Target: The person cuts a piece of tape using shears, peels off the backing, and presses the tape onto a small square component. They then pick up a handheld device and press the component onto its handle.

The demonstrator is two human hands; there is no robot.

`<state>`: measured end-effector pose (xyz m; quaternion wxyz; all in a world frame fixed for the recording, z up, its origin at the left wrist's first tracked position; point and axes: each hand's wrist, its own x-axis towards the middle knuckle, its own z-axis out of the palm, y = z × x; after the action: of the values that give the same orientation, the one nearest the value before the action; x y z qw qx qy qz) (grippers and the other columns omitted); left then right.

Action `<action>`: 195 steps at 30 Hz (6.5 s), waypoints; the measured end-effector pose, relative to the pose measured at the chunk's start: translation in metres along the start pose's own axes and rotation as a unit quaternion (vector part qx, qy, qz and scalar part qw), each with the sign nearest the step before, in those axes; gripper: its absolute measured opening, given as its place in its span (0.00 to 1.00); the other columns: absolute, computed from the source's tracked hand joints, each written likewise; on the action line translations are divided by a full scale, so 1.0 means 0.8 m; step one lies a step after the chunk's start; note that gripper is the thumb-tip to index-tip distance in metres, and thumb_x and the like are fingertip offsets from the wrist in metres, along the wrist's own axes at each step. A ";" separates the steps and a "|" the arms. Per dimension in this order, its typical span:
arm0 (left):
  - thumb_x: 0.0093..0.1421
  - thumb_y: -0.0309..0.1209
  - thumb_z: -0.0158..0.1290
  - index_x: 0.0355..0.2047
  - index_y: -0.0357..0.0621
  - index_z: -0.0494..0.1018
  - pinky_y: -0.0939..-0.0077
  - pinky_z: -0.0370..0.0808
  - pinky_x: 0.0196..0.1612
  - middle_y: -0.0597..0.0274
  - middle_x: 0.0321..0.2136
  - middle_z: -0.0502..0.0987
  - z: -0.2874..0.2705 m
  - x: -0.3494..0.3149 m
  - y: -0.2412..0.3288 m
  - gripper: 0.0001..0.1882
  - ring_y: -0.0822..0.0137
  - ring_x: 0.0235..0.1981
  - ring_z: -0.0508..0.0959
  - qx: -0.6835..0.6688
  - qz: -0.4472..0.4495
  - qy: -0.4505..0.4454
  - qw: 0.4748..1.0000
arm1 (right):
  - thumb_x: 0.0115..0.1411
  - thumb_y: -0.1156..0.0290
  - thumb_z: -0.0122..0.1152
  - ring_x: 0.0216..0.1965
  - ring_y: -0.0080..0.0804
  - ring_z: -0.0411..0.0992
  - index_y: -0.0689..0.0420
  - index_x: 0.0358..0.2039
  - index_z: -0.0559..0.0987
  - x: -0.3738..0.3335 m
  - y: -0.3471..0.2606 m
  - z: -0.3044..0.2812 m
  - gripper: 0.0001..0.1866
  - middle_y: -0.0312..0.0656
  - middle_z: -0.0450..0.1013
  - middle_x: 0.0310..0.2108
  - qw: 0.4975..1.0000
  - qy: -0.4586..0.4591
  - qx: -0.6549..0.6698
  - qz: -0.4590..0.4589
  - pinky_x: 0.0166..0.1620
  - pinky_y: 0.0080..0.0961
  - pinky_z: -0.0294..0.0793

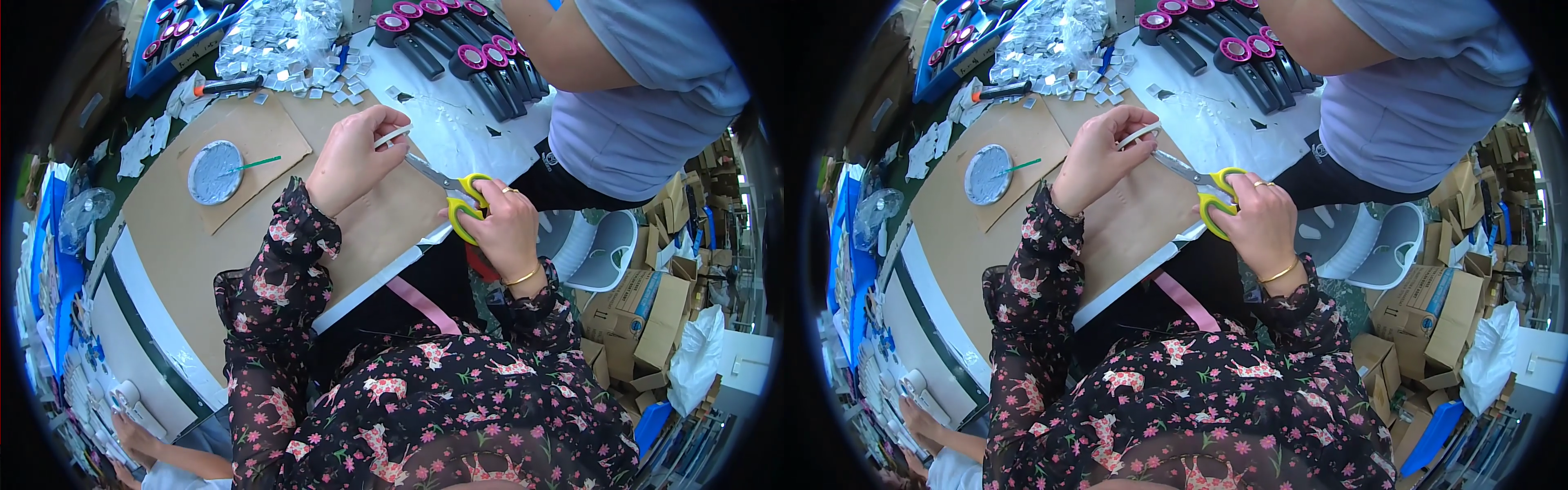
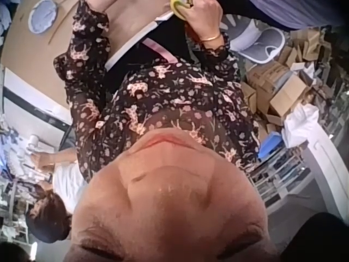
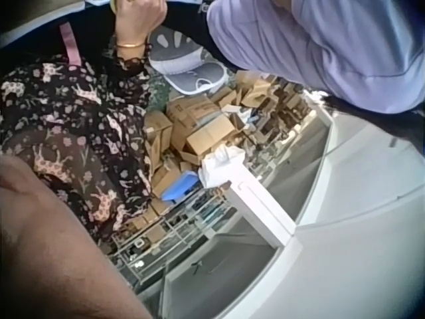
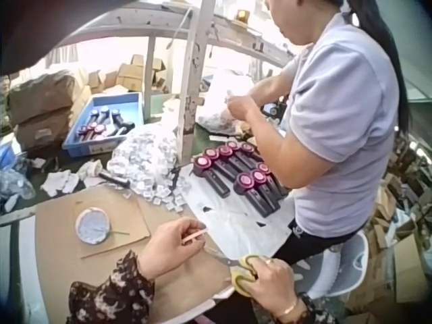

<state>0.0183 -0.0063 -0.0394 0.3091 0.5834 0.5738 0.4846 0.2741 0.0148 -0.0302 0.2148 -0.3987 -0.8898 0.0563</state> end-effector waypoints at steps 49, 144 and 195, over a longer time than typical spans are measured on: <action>0.63 0.22 0.59 0.53 0.29 0.72 0.83 0.78 0.48 0.57 0.42 0.82 0.015 -0.007 0.019 0.19 0.74 0.43 0.82 -0.249 -0.058 -0.017 0.967 | 0.62 0.74 0.66 0.28 0.10 0.70 0.62 0.35 0.79 0.063 -0.020 0.024 0.05 0.29 0.75 0.29 0.885 0.008 0.459 0.074 0.33 0.10 0.70; 0.67 0.31 0.57 0.42 0.37 0.78 0.90 0.65 0.21 0.64 0.30 0.83 -0.010 -0.010 0.033 0.10 0.83 0.20 0.73 -0.242 -0.090 0.035 0.965 | 0.57 0.72 0.69 0.41 0.37 0.78 0.65 0.49 0.77 0.012 0.010 0.006 0.20 0.45 0.78 0.44 0.977 -0.178 0.107 0.051 0.47 0.28 0.77; 0.60 0.25 0.57 0.36 0.37 0.79 0.89 0.64 0.21 0.67 0.25 0.79 -0.009 -0.010 0.034 0.06 0.84 0.19 0.70 -0.295 -0.119 -0.052 0.947 | 0.56 0.73 0.74 0.28 0.09 0.69 0.64 0.40 0.81 -0.004 0.015 0.001 0.14 0.30 0.77 0.30 0.878 -0.092 0.459 0.105 0.32 0.10 0.68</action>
<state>0.0226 -0.0195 -0.0139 0.5527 0.4179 0.4535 0.5605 0.2842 0.0206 -0.0354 0.2836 -0.3396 -0.7330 0.5167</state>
